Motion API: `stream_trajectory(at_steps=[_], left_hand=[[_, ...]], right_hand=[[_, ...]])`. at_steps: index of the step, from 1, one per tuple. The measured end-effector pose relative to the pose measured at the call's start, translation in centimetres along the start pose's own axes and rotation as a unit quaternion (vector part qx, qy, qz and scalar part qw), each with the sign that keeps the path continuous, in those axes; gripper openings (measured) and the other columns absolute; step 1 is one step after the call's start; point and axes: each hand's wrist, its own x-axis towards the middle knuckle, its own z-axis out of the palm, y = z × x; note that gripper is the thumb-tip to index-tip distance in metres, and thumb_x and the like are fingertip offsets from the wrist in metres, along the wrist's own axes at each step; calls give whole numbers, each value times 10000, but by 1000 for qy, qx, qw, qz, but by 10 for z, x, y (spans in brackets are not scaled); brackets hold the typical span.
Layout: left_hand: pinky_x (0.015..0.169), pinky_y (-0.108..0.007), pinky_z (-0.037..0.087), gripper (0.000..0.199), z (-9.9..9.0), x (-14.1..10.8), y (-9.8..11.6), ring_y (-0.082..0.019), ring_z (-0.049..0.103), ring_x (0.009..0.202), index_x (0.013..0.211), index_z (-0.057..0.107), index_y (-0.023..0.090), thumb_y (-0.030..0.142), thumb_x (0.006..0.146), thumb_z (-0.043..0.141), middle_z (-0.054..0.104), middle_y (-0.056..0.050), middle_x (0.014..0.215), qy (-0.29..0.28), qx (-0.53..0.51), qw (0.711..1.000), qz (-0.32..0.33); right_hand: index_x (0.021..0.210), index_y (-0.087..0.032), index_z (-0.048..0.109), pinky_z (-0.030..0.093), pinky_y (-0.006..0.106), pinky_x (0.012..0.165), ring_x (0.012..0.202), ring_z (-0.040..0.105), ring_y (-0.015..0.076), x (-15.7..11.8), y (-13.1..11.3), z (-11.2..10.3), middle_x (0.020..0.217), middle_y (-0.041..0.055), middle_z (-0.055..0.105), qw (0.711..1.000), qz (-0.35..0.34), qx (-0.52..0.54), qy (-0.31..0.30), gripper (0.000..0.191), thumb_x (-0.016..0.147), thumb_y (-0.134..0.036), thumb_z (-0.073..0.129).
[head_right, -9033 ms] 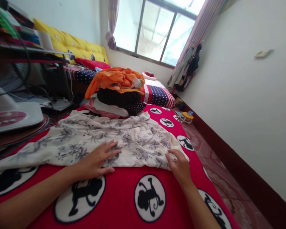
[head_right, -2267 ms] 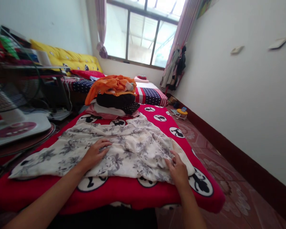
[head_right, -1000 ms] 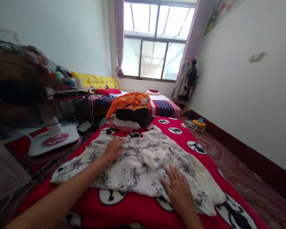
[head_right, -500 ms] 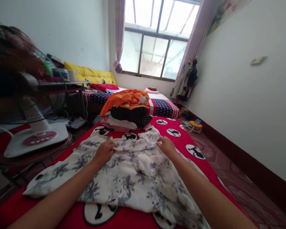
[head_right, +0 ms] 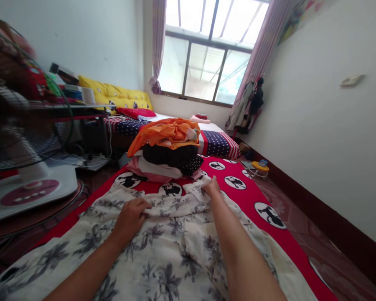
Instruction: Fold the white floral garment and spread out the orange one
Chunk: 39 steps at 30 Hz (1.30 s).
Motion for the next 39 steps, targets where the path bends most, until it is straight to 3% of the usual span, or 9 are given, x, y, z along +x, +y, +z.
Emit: stream_trajectory(at_steps=[4,9,14,19,25,28,33,37,39], left_hand=[[872,-442,398,311,-3,0,0,-305,583,927,890,716,219,62,706,520,666,-81,893,24,26,999,-3],[918,-439,369,258,-14,-3,5,-303,572,942,917,710,212,116,745,543,660,-85,906,92,41,995,7],[970,-446,334,264,-27,-8,11,-295,568,984,978,699,211,150,782,534,657,-85,930,145,40,988,26],[1003,-440,330,308,-50,-24,16,-265,588,971,990,696,226,115,754,532,668,-62,932,151,61,983,86],[962,-427,375,340,-65,-59,11,-236,606,890,987,692,204,70,726,520,668,-57,913,93,92,976,173],[961,-433,378,323,-62,-69,8,-236,612,891,956,692,205,68,733,504,670,-54,913,53,93,979,172],[963,-440,379,342,-56,-71,11,-236,616,885,928,697,216,59,708,488,672,-48,901,10,91,982,162],[937,-446,393,346,-54,-70,10,-256,607,899,938,702,209,66,687,512,669,-58,897,8,86,985,148],[918,-447,402,342,-55,-70,8,-266,598,906,938,704,208,68,679,531,665,-63,893,10,82,987,136]], right_hand=[[1031,-134,606,540,293,673,776,619,128,-7,-3,-14,960,34,636,996,64,61,-2,246,897,-339,591],[936,-151,598,511,228,549,613,598,115,-32,-25,-67,756,-8,632,978,49,198,54,205,769,-261,646],[968,-183,577,544,235,599,705,654,136,-89,-31,-121,841,1,645,949,12,305,76,347,666,-319,682],[890,-173,612,570,279,639,749,682,183,-165,1,-147,828,22,668,937,0,342,66,434,571,-408,789],[832,-188,651,527,297,604,806,651,231,-241,69,-156,845,49,684,989,-55,138,14,285,713,-443,691],[782,-215,648,518,404,793,1002,605,287,-260,83,-162,1031,67,670,988,-153,-23,9,116,732,-316,625],[993,-218,609,367,495,1039,1175,511,287,-270,61,-157,1218,87,593,951,-271,-125,85,274,728,-186,545],[1282,-197,482,440,449,977,1123,562,273,-265,36,-123,1237,115,592,961,-253,-108,-6,554,748,-254,617],[1237,-194,527,476,421,909,1028,607,259,-261,27,-109,1159,108,631,963,-246,-104,-34,494,750,-221,607]])
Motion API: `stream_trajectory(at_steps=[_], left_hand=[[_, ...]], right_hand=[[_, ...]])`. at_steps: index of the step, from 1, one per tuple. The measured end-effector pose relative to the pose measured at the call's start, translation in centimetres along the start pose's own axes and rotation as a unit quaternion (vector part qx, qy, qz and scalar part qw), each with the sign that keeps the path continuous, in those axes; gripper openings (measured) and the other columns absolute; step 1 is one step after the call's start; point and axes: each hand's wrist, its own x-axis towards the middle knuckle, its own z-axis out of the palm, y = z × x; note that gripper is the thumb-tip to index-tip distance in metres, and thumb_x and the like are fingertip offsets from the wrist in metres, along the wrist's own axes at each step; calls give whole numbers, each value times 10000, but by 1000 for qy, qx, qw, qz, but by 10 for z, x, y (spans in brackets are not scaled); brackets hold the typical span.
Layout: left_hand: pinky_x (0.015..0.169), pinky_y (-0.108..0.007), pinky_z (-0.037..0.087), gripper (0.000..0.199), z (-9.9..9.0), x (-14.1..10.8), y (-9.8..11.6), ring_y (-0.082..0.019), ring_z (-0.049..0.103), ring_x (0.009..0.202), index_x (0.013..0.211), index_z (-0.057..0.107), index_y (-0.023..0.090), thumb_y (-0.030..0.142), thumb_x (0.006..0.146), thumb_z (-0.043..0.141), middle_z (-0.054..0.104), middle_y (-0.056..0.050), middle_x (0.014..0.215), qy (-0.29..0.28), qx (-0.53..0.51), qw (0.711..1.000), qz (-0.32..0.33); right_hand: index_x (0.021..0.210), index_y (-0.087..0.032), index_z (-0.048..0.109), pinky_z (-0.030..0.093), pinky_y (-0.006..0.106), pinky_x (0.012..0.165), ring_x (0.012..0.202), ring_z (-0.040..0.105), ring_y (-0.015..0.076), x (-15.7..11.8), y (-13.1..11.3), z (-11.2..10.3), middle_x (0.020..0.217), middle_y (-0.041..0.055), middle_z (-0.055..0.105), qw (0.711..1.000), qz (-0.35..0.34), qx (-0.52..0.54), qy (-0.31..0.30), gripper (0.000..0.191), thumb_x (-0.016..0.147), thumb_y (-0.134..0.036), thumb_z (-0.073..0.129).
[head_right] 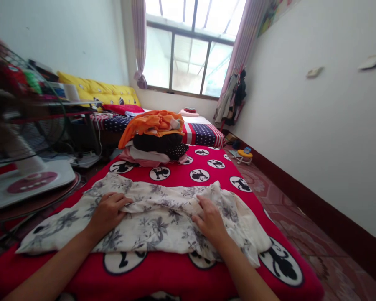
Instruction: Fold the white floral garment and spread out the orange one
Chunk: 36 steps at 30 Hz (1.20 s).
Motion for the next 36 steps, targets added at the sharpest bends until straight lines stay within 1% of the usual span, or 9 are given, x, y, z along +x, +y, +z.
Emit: stream_trajectory(at_steps=[3,9,13,16,19,22,25,30,36], left_hand=[[898,-427,413,299,-8,-6,1,-258,588,911,931,700,212,81,699,563,656,-59,886,-7,-23,1000,-2],[863,-385,430,149,-32,-24,8,-221,597,889,900,693,232,334,850,597,660,-45,897,-51,-95,994,7],[804,-316,459,240,-39,-18,-10,-188,616,837,861,678,217,342,921,481,664,-40,869,-1,-110,987,-116],[813,-304,472,280,-42,-2,-33,-195,631,854,1057,638,195,374,894,498,659,-71,1006,46,-60,966,-249],[846,-330,467,512,-46,14,-54,-260,625,1007,1201,563,165,529,844,515,646,-127,1117,-34,8,928,-372],[814,-371,468,612,-49,18,-66,-332,629,1024,1109,603,161,656,755,541,678,-158,1072,-128,32,893,-431],[783,-359,462,557,-51,12,-70,-339,634,1011,1022,634,182,650,729,565,695,-148,1044,-148,44,888,-433],[809,-350,444,462,-46,11,-67,-321,617,1045,972,695,176,572,772,568,677,-168,1110,-113,25,907,-406],[743,-324,457,364,-28,26,-76,-294,659,962,909,713,195,512,742,650,727,-124,981,-106,-23,892,-439]], right_hand=[[922,-206,642,484,372,814,888,625,225,6,-10,5,945,72,665,999,-41,-3,0,183,793,-162,520],[737,-219,617,482,306,770,846,623,192,-10,-14,3,929,53,657,991,-115,14,-61,145,851,-277,548],[707,-223,614,490,296,774,864,633,200,-19,-6,18,951,62,667,995,-90,47,-20,269,883,-411,539],[697,-227,616,492,299,772,858,636,207,-20,-3,25,944,63,671,994,-85,64,-3,298,871,-460,548],[697,-227,615,495,308,783,869,637,216,-20,-2,25,959,74,674,994,-89,69,10,319,855,-499,559],[713,-227,625,497,309,787,871,639,217,-21,-2,23,961,78,674,993,-94,69,16,319,849,-509,562],[713,-227,619,498,305,770,869,635,213,-22,-3,23,954,73,666,993,-99,63,16,290,839,-485,582],[712,-233,599,499,336,766,855,625,222,-22,-5,26,946,79,653,991,-118,54,11,235,840,-429,587],[743,-240,601,507,357,773,875,619,236,-24,-6,26,967,91,649,991,-127,45,20,207,846,-418,581]])
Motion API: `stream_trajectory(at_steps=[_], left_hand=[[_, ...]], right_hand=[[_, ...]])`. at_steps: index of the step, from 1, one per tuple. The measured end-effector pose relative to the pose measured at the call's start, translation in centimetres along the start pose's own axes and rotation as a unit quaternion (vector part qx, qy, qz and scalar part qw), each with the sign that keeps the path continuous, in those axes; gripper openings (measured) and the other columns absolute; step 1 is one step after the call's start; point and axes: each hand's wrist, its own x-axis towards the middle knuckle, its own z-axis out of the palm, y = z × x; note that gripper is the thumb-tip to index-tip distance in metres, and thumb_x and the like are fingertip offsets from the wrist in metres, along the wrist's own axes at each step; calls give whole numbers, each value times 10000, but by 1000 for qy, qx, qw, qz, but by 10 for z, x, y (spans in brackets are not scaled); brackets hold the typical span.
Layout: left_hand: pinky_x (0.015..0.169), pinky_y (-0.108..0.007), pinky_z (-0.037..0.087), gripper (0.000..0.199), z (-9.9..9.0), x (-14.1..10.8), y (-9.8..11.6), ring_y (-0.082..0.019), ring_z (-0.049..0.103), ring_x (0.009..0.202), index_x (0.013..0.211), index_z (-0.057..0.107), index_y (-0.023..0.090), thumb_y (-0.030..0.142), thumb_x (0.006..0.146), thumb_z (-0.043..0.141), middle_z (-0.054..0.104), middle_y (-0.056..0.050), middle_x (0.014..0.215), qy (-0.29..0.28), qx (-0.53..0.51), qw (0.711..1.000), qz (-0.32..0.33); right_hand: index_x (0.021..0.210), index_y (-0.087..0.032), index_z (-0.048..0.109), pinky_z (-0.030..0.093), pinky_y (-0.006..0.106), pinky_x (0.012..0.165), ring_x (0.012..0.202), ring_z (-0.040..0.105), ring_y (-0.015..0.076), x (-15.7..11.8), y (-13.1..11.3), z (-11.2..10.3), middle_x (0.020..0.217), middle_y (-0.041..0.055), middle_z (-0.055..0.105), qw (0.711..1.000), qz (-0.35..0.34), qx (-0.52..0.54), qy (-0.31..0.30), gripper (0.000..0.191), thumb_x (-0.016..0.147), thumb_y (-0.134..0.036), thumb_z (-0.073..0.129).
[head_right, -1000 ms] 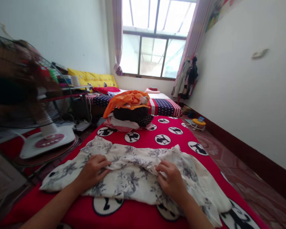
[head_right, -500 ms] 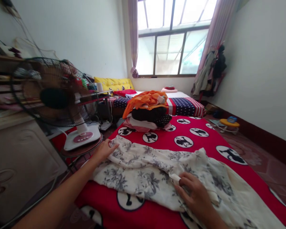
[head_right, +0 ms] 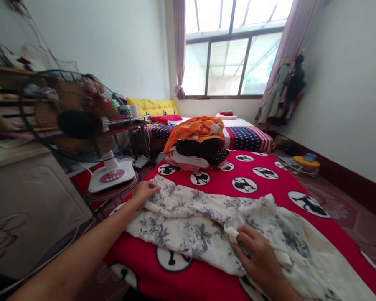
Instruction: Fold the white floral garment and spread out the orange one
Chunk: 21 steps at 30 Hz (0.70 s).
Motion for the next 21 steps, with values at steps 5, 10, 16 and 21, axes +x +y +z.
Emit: stream_trajectory(at_steps=[5,10,16,21], left_hand=[[723,-327,461,426,7,13,-9,-318,654,981,956,706,167,515,712,681,717,-160,1017,24,-17,999,-35],[689,-261,460,228,13,17,-16,-216,675,842,881,714,205,393,776,638,735,-51,858,48,-67,996,20],[794,-287,478,307,11,22,-22,-222,656,932,1058,621,138,332,887,455,706,-110,1005,129,-96,987,18],[808,-294,483,296,0,32,-25,-240,657,949,1031,633,129,324,854,497,702,-126,1031,106,-84,991,13]], right_hand=[[761,-238,606,500,352,764,871,612,231,0,0,0,968,90,642,1000,-1,-1,-13,196,858,-405,573],[753,-236,604,493,349,756,865,608,229,-1,2,2,957,82,637,1000,-4,6,-17,187,855,-391,575],[756,-232,586,498,343,772,872,618,219,1,2,-3,961,80,644,999,-34,-14,6,124,851,-313,587],[819,-247,614,493,352,814,907,627,223,7,-6,-14,972,70,661,997,-69,-27,17,21,828,-250,594]])
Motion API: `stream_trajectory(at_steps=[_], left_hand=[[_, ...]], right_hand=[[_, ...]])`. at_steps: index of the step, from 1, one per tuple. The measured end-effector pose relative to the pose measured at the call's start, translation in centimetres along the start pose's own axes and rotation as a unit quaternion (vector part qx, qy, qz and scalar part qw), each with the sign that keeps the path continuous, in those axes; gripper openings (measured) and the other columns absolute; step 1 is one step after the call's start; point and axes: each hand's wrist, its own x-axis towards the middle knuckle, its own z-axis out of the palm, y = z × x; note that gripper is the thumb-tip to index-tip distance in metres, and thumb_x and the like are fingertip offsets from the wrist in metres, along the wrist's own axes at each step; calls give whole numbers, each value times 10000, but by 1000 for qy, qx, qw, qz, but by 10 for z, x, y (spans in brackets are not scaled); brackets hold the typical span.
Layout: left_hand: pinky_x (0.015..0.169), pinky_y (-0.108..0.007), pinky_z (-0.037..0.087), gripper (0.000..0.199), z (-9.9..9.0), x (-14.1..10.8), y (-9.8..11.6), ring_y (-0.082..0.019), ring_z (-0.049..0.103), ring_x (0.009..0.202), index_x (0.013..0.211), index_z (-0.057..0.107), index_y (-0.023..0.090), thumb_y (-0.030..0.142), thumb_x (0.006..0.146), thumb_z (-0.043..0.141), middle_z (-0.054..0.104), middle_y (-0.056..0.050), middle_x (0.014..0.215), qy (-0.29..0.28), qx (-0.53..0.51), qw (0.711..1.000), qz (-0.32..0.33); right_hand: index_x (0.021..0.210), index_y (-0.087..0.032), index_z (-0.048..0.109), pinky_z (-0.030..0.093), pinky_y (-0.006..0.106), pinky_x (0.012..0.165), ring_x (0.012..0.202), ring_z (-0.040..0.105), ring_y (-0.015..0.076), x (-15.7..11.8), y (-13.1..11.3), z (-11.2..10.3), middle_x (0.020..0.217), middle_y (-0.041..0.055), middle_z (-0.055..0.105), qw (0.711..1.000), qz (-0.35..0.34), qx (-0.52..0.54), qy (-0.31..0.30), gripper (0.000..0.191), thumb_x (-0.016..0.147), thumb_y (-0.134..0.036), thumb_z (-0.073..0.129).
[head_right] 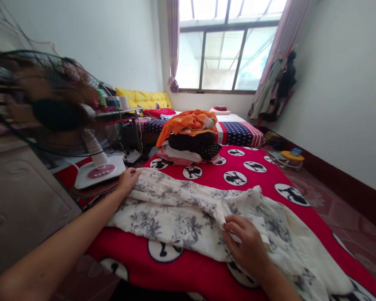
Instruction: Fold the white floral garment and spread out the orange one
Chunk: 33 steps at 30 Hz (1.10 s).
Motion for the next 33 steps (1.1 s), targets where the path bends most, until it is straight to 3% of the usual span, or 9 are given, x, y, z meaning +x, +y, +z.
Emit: stream_trajectory(at_steps=[4,7,11,14,16,18,24,27,33], left_hand=[[776,-292,491,203,-9,5,-4,-254,666,890,906,673,153,289,771,606,719,-99,908,-59,25,998,13],[829,-349,486,310,-18,-3,-1,-281,647,931,1042,651,156,292,766,613,700,-106,951,-58,51,996,40],[967,-414,430,364,-19,-37,21,-283,571,1094,1170,594,171,321,845,527,625,-122,1147,-2,41,971,236],[948,-343,456,288,-11,-76,42,-224,594,1055,1105,636,222,336,867,522,628,-75,1138,-135,-27,911,388],[904,-312,476,261,-7,-98,49,-207,612,1002,1075,663,248,320,852,548,637,-61,1101,-214,-29,870,443],[880,-302,480,232,-5,-110,49,-206,617,974,1026,686,254,297,841,554,641,-59,1065,-225,-14,856,464],[768,-285,491,223,-5,-104,55,-193,636,815,837,701,239,353,873,513,666,-35,890,-192,4,881,432],[819,-303,492,260,5,-109,90,-200,640,891,997,682,223,372,905,490,664,-52,1015,-167,-58,883,436],[937,-321,475,277,56,-138,177,-198,622,1018,1117,657,201,232,916,468,655,-76,1120,-199,-207,841,459]], right_hand=[[770,-237,589,487,325,762,850,621,201,5,-9,-4,919,55,652,993,12,20,-113,74,833,-226,551],[780,-227,558,475,317,740,829,605,199,4,-16,-4,887,49,634,985,52,30,-164,43,823,-227,551],[855,-222,539,453,313,724,793,575,193,5,-31,-1,866,41,612,981,96,34,-162,61,829,-264,573],[824,-224,559,438,291,714,776,571,177,10,-36,-5,835,21,609,976,108,55,-180,80,851,-298,576],[799,-223,579,433,276,696,740,570,158,11,-30,-11,807,14,613,975,133,67,-162,146,890,-326,529],[818,-218,606,436,276,709,757,577,157,7,-17,-21,823,24,628,977,160,67,-120,194,910,-347,494],[597,-195,595,398,261,577,616,531,146,-16,27,-44,626,7,587,952,283,38,-111,356,863,-416,513],[592,-194,601,382,263,555,585,525,152,-10,40,-47,561,1,571,934,340,66,-85,370,835,-461,522],[785,-180,610,471,304,687,792,613,214,19,88,-42,814,72,672,877,456,98,114,307,664,-461,637]])
